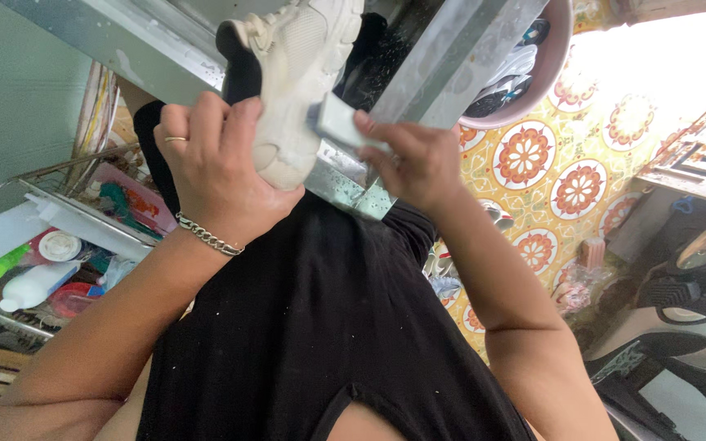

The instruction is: The person cleans a shoe by scrubbing the sole and upper parts with a brush and soapy water, periodically rinsing it with water from a small plastic cup.

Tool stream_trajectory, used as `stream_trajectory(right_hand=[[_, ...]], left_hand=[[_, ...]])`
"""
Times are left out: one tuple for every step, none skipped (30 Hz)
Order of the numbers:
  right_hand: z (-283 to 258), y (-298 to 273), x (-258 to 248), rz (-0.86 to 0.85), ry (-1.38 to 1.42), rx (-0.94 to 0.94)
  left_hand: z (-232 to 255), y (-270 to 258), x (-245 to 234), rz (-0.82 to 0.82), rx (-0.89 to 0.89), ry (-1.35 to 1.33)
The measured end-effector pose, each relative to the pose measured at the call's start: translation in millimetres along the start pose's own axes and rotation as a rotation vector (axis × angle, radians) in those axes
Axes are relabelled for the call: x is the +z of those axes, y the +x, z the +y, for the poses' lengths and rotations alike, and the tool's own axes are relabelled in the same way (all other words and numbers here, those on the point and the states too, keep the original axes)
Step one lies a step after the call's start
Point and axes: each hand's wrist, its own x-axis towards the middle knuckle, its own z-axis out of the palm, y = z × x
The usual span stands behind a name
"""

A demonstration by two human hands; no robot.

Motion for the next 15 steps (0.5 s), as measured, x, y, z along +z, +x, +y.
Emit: stream_trajectory(right_hand=[[-10,-7,2,-0.011,0.009,-0.044],[-15,-10,3,-0.023,0.018,-0.088],[-15,-9,4,-0.031,0.023,-0.099],[-14,-9,4,-0.039,0.028,-0.111],[-13,-10,4,-0.049,0.032,-0.12],[-7,-8,2,-0.036,0.019,-0.073],[2,-1,-1,-0.02,0.002,-0.032],[7,3,-3,-0.003,-0.014,0.009],[1,1,-1,-0.011,-0.015,-0.05],[-9,-5,2,-0.018,-0.015,-0.109],[-16,-9,4,-0.022,-0.01,-0.165],[-14,-7,4,0.0,0.049,-0.157],[-9,-5,4,0.024,0.103,-0.149],[-4,-4,3,0.048,0.158,-0.142],[0,-2,1,0.045,0.132,-0.1]], left_hand=[[1,1,0,0.013,0.007,-0.002],[3,1,0,0.027,0.013,-0.005],[3,0,-2,0.031,0.02,-0.004],[3,0,-1,0.028,0.018,0.003],[3,-1,1,0.024,0.016,0.007],[2,-2,2,0.02,0.014,0.012],[2,-2,3,0.01,-0.007,0.015],[2,-1,4,0.001,-0.027,0.019],[2,-2,6,-0.011,-0.051,0.019],[2,-2,7,-0.017,-0.04,0.009],[1,-2,6,-0.026,-0.027,0.003],[1,-2,5,-0.036,-0.014,-0.003],[2,-2,6,-0.026,-0.023,0.013],[4,-2,6,-0.017,-0.031,0.029],[5,-2,7,-0.004,-0.044,0.049]])
